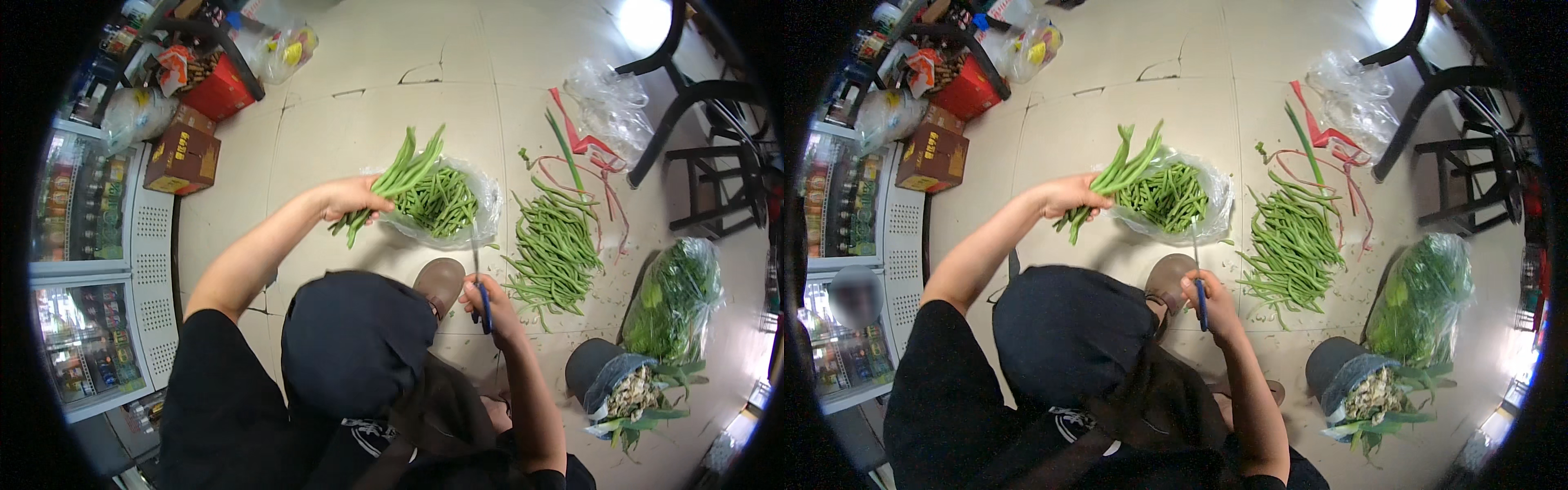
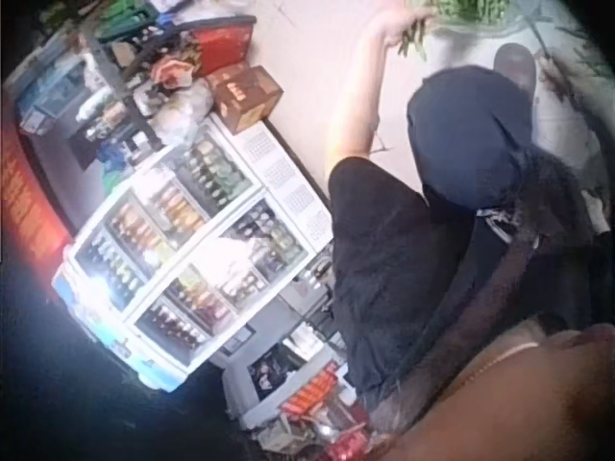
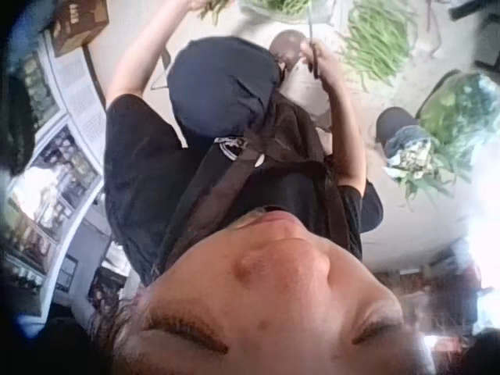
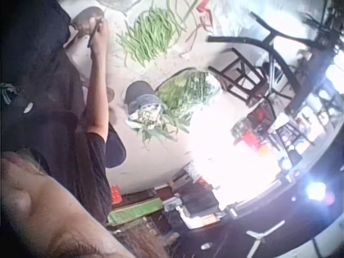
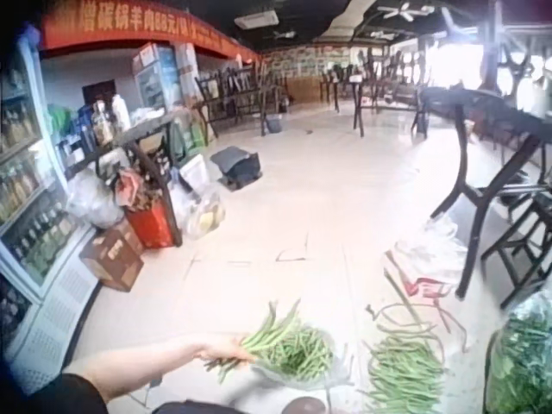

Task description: The person sits on the floor and uses scissors to trim the ends of green beans. They hold a bundle of beans in one hand and cut the tips with the other, placing the trimmed beans into a plastic bag.

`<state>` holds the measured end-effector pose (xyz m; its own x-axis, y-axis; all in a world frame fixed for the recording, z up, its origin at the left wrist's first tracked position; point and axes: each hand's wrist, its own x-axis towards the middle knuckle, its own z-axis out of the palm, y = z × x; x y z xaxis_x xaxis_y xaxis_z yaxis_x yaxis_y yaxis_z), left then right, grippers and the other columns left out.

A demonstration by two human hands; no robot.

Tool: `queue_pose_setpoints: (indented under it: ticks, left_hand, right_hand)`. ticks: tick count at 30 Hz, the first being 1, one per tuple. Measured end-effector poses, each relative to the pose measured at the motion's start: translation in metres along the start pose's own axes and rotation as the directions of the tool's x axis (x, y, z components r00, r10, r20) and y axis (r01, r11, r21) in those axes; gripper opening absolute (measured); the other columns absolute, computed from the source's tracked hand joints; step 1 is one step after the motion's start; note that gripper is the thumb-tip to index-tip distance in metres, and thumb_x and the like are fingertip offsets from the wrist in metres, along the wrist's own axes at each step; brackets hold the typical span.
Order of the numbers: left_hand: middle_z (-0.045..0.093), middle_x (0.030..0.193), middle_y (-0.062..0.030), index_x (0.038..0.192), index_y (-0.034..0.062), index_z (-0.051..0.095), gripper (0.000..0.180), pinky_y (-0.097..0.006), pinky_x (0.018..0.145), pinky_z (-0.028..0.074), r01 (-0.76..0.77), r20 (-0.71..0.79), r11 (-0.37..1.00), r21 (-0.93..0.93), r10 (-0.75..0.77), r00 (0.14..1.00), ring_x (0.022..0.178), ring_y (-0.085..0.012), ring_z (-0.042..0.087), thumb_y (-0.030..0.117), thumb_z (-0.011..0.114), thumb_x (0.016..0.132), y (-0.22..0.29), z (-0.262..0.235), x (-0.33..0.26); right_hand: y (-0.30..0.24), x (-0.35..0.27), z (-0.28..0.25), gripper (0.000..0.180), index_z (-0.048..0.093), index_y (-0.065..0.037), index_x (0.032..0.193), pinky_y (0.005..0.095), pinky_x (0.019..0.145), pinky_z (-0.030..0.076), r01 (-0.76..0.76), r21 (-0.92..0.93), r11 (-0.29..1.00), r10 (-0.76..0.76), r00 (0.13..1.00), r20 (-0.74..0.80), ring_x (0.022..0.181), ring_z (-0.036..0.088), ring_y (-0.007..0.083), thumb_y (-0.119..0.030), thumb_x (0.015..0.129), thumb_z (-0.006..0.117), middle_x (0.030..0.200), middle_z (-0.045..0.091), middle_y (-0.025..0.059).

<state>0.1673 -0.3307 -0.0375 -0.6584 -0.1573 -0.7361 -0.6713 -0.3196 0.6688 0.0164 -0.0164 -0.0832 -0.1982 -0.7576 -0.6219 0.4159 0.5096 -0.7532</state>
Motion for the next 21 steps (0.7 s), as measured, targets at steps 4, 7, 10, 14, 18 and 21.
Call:
queue_pose_setpoints:
  ticks: [4, 7, 10, 14, 18, 21]
  left_hand:
    - [0.059, 0.094, -0.0005, 0.113, 0.0076, 0.051, 0.030, -0.021, 0.056, 0.050, 0.145, 0.092, 0.966, -0.213, -0.128, 0.987, 0.066, -0.0054, 0.055, 0.007, 0.066, 0.087, -0.058, -0.005, 0.051]
    - [0.059, 0.092, 0.0001, 0.107, 0.0080, 0.053, 0.025, -0.022, 0.058, 0.050, 0.197, 0.131, 0.960, -0.200, -0.173, 0.976, 0.067, -0.0058, 0.057, 0.007, 0.067, 0.087, -0.062, -0.002, 0.074]
    - [0.059, 0.085, 0.0020, 0.100, 0.0087, 0.056, 0.018, -0.022, 0.061, 0.048, 0.265, 0.190, 0.947, -0.183, -0.230, 0.954, 0.067, -0.0057, 0.055, 0.009, 0.069, 0.087, -0.071, -0.005, 0.095]
    - [0.060, 0.085, 0.0020, 0.101, 0.0083, 0.057, 0.018, -0.022, 0.061, 0.048, 0.293, 0.207, 0.950, -0.104, -0.268, 0.941, 0.067, -0.0062, 0.056, 0.009, 0.068, 0.087, -0.068, -0.006, 0.112]
    - [0.060, 0.085, 0.0005, 0.099, 0.0081, 0.057, 0.018, -0.026, 0.058, 0.049, 0.307, 0.189, 0.944, -0.121, -0.282, 0.941, 0.067, -0.0070, 0.056, 0.008, 0.068, 0.086, -0.062, -0.007, 0.120]
    - [0.061, 0.082, -0.0005, 0.096, 0.0074, 0.059, 0.013, -0.027, 0.057, 0.049, 0.337, 0.210, 0.924, -0.182, -0.298, 0.931, 0.063, -0.0078, 0.055, 0.007, 0.067, 0.086, -0.066, -0.005, 0.126]
  right_hand:
    - [0.009, 0.042, -0.007, 0.048, 0.055, -0.005, 0.122, 0.0247, 0.083, 0.044, -0.146, -0.062, 0.987, 0.154, 0.974, 0.166, 0.093, 0.056, 0.0126, -0.039, 0.090, 0.066, 0.101, 0.060, 0.0038]
    - [0.000, 0.082, -0.013, 0.064, 0.048, -0.001, 0.135, 0.0297, 0.099, 0.038, -0.157, -0.070, 0.985, 0.171, 0.937, 0.305, 0.113, 0.052, 0.0184, -0.042, 0.090, 0.066, 0.124, 0.058, 0.0105]
    - [-0.013, 0.117, -0.008, 0.065, 0.049, -0.002, 0.136, 0.0264, 0.090, 0.042, -0.092, -0.208, 0.974, 0.156, 0.937, 0.314, 0.103, 0.054, 0.0125, -0.044, 0.089, 0.066, 0.114, 0.059, 0.0058]
    - [-0.013, 0.153, -0.010, 0.070, 0.048, -0.003, 0.138, 0.0240, 0.088, 0.042, -0.169, -0.293, 0.941, 0.266, 0.905, 0.332, 0.098, 0.053, 0.0117, -0.047, 0.087, 0.067, 0.114, 0.058, 0.0052]
    - [-0.006, 0.166, -0.020, 0.076, 0.047, 0.000, 0.137, 0.0234, 0.083, 0.043, -0.257, -0.181, 0.949, 0.308, 0.877, 0.370, 0.090, 0.051, 0.0102, -0.050, 0.084, 0.069, 0.105, 0.058, 0.0033]
    - [-0.012, 0.170, -0.027, 0.074, 0.049, 0.000, 0.135, 0.0211, 0.078, 0.043, -0.286, -0.126, 0.950, 0.313, 0.854, 0.416, 0.085, 0.052, 0.0082, -0.047, 0.083, 0.072, 0.100, 0.059, 0.0009]
